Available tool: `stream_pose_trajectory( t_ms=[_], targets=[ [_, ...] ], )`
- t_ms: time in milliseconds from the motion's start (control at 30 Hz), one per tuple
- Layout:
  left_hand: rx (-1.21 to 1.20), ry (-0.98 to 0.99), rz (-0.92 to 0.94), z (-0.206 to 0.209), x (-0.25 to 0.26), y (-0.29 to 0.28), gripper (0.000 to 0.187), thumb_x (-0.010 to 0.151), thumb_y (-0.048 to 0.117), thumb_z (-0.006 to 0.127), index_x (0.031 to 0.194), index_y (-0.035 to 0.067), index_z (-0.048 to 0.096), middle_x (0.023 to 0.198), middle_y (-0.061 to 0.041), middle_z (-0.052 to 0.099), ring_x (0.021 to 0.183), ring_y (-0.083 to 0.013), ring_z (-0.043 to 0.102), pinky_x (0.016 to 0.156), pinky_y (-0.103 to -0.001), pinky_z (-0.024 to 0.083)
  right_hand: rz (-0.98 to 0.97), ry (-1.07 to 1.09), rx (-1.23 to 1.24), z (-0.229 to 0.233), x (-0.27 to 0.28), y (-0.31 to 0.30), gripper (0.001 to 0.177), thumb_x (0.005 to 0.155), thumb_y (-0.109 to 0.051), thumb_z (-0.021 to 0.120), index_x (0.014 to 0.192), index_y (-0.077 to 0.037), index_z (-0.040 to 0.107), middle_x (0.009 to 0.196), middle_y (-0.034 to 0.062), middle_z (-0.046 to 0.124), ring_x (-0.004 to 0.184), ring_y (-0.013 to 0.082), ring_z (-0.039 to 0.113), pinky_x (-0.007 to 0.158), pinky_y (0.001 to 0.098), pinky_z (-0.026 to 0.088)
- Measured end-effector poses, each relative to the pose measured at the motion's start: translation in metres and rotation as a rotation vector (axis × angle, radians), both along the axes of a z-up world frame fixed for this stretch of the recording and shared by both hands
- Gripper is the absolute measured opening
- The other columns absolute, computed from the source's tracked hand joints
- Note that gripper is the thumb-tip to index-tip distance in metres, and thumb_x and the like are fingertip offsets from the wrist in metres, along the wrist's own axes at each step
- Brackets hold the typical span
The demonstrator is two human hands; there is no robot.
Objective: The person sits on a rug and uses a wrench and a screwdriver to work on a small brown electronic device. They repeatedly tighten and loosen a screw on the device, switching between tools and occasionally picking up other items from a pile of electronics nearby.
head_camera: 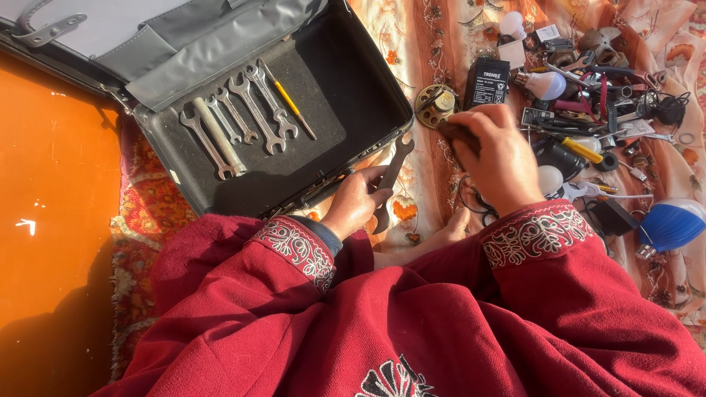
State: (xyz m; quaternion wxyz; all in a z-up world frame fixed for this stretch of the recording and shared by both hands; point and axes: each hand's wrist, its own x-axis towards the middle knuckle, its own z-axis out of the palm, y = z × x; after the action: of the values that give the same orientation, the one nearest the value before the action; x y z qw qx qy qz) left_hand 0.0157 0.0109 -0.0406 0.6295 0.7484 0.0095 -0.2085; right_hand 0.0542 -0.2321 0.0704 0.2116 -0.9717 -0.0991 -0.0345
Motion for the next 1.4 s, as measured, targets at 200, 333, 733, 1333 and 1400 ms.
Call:
stream_pose_trajectory(
  t_ms=[200,333,733,1333,1400],
  targets=[
    [0.052,-0.029,-0.025,-0.045,0.000,0.003,0.020,0.088,0.018,0.076,0.108,0.015,0.076,0.088,-0.005,0.073,0.078,-0.0164,0.073,0.065,-0.032,0.062,0.401,0.061,-0.101,0.010,-0.032,0.072,0.037,0.086,-0.013,0.076,0.120,-0.026,0.071,0.123,0.0012,0.054,0.110,0.0387,0.068,0.086,0.0507,0.064],
    [0.015,-0.005,-0.006,-0.026,-0.003,-0.008,0.021,0.088,0.021,0.076,0.108,0.015,0.074,0.087,-0.002,0.073,0.075,-0.0120,0.071,0.063,-0.028,0.060,0.419,0.070,-0.156,0.002,-0.021,0.058,0.038,0.088,-0.012,0.073,0.124,-0.024,0.069,0.126,0.0028,0.052,0.113,0.0400,0.066,0.086,0.0518,0.064],
    [-0.151,-0.043,0.105,-0.009,0.003,-0.010,0.039,0.086,0.007,0.076,0.125,0.002,0.071,0.100,-0.015,0.073,0.082,-0.0182,0.071,0.064,-0.030,0.064,-0.001,0.415,-0.439,-0.061,0.015,-0.026,0.045,0.090,-0.052,0.064,0.132,-0.036,0.063,0.132,0.0063,0.060,0.124,0.0386,0.061,0.098,0.0555,0.053],
    [-0.211,-0.036,0.486,0.014,0.039,0.027,0.057,0.086,0.008,0.070,0.142,0.012,0.061,0.111,-0.020,0.073,0.095,-0.0262,0.075,0.081,-0.035,0.064,0.112,0.744,0.784,-0.059,0.017,0.085,0.041,0.095,-0.007,0.069,0.130,0.013,0.060,0.096,0.0216,0.070,0.076,0.0199,0.067,0.062,0.0347,0.062],
    [-0.173,0.030,0.462,0.021,0.041,0.045,0.070,0.084,0.028,0.079,0.148,0.013,0.056,0.124,-0.023,0.068,0.113,-0.0328,0.070,0.095,-0.042,0.058,0.134,0.763,0.689,-0.050,0.026,0.103,0.039,0.097,-0.004,0.067,0.133,0.010,0.062,0.098,0.0231,0.069,0.078,0.0234,0.069,0.070,0.0401,0.064]
  ],
)
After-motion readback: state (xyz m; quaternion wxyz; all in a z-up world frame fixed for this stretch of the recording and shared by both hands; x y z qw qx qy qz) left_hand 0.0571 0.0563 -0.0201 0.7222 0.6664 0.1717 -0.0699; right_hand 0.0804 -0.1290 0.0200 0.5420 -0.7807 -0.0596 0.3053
